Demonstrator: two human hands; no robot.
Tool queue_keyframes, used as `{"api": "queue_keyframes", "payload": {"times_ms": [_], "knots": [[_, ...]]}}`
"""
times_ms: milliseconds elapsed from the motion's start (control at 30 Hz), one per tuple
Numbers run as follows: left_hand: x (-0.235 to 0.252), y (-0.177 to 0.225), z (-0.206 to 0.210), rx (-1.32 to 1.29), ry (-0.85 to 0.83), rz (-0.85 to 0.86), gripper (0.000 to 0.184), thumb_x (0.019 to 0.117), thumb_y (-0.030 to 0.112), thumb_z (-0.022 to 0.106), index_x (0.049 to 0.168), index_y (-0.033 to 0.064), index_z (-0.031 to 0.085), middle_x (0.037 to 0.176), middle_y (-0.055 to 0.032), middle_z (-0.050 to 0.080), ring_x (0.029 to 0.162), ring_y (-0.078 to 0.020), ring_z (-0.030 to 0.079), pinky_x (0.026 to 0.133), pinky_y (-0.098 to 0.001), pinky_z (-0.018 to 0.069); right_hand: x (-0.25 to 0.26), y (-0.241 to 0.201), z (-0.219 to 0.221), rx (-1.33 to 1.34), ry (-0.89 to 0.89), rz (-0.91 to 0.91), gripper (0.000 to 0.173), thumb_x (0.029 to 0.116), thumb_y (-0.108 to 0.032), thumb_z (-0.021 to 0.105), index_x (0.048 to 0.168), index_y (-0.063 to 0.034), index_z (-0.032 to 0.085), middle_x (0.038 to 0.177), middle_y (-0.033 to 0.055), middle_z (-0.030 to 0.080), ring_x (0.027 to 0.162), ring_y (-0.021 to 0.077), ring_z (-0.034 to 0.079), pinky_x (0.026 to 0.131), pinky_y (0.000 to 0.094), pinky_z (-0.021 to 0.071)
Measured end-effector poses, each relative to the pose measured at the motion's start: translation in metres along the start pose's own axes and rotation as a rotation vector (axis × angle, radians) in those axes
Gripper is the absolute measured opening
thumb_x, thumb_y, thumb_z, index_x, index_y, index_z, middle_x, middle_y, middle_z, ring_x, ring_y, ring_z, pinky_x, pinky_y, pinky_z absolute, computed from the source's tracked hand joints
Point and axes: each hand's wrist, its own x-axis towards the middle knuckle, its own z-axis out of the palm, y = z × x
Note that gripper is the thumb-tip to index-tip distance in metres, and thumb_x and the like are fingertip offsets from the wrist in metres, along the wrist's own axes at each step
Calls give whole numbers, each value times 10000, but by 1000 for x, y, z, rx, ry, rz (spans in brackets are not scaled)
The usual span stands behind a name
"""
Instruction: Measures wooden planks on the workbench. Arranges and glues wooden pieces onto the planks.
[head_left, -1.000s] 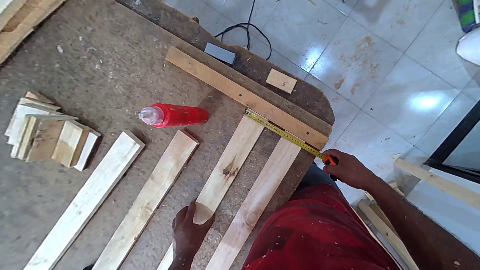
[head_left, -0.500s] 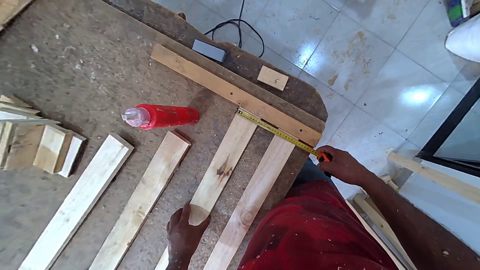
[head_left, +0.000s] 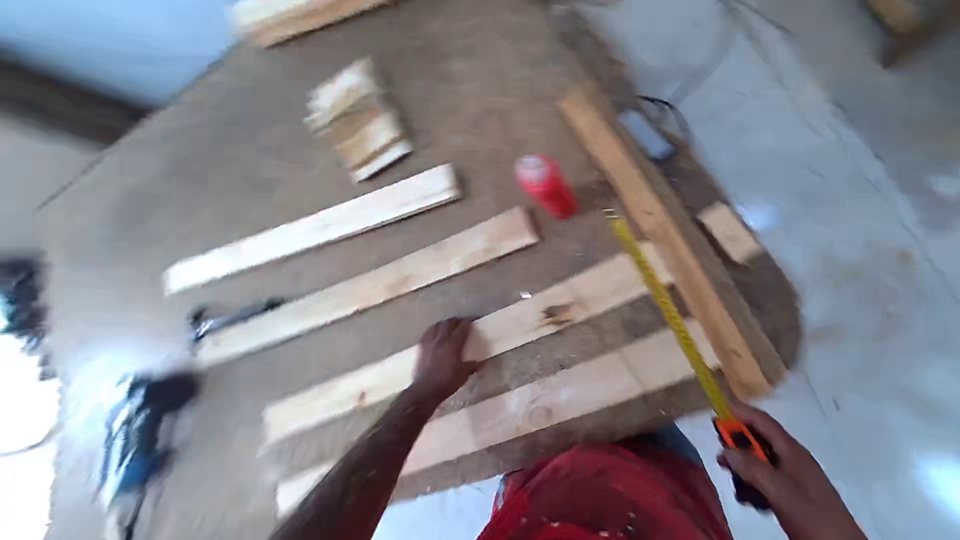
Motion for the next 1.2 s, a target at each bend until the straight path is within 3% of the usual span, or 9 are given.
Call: {"api": "queue_keyframes", "payload": {"times_ms": [133, 267, 367, 467, 567, 633, 733, 867, 1200], "knots": [[-44, 47, -2, -353, 92, -29, 856, 858, 499, 775, 1540, 91, 458, 1607, -151, 406, 1504, -326, 344, 1243, -552, 265, 27, -44, 60, -70, -267, -191, 547, 941, -178, 647, 1396, 42, 439, 1087, 174, 675, 865, 302, 727, 678, 499, 639], [-113, 89, 22, -1381, -65, 76, 467, 1099, 381, 422, 1330, 44, 648, 1256, -126, 704, 1132, -216, 692, 1028, -448, 551, 24, -72, 169, -226, -436, -219, 576, 994, -244, 618, 1456, 19, 396, 1116, 176, 671, 858, 288, 727, 702, 490, 645], [-153, 66, 54, -1941, -53, -52, 473, 1095, 386, 408, 1175, 2, 673, 1007, -125, 728, 891, -201, 709, 842, -430, 598, 13, -73, 258, -411, -532, -302, 660, 956, -383, 686, 1455, -19, 455, 1180, 126, 688, 1004, 206, 703, 858, 450, 614], [-185, -13, 82, -2246, 42, -160, 399, 1076, 299, 458, 1240, -9, 653, 1120, -160, 732, 979, -252, 719, 895, -456, 596, 0, -65, 339, -624, -766, -351, 915, 947, -581, 640, 1604, -53, 285, 1288, 108, 684, 1104, 179, 705, 945, 459, 609], [-225, -103, 118, -2316, 105, -140, 364, 1074, 227, 445, 1232, -32, 648, 1228, -198, 708, 1064, -305, 715, 949, -495, 586, -14, -54, 427, -879, -1002, -360, 965, 975, -598, 591, 1649, -61, 156, 1389, 128, 638, 1195, 202, 675, 1029, 482, 563], [-255, -160, 145, -2290, 147, -181, 357, 1076, 225, 440, 1190, -21, 672, 1162, -185, 730, 986, -275, 729, 887, -467, 605, -18, -46, 489, -1062, -1076, -402, 885, 984, -635, 537, 1638, -107, 259, 1393, 120, 639, 1203, 220, 671, 1037, 506, 550], [-292, -241, 179, -2260, 193, -368, 357, 1083, 224, 437, 1150, -42, 665, 1012, -189, 745, 850, -284, 741, 792, -466, 632, -18, -43, 576, -1213, -994, -486, 638, 1003, -607, 516, 1499, -207, 538, 1147, 58, 752, 993, 223, 737, 890, 529, 595], [-329, -331, 210, -2160, 166, -619, 301, 1071, 204, 478, 1098, -17, 680, 976, -144, 747, 750, -225, 712, 688, -378, 607, 5, -53, 661, -1410, -736, -567, 585, 1019, -524, 528, 1436, -119, 594, 1332, 109, 671, 1206, 268, 658, 1035, 509, 529], [-338, -427, 247, -2072, 42, -677, 275, 1066, 198, 523, 995, 34, 732, 949, -104, 766, 792, -213, 720, 726, -369, 595, 80, -62, 777, -1571, -380, -1043, 623, 893, -452, 760, 1385, -97, 621, 1561, 225, 427, 1429, 429, 423, 1153, 594, 391]]}}
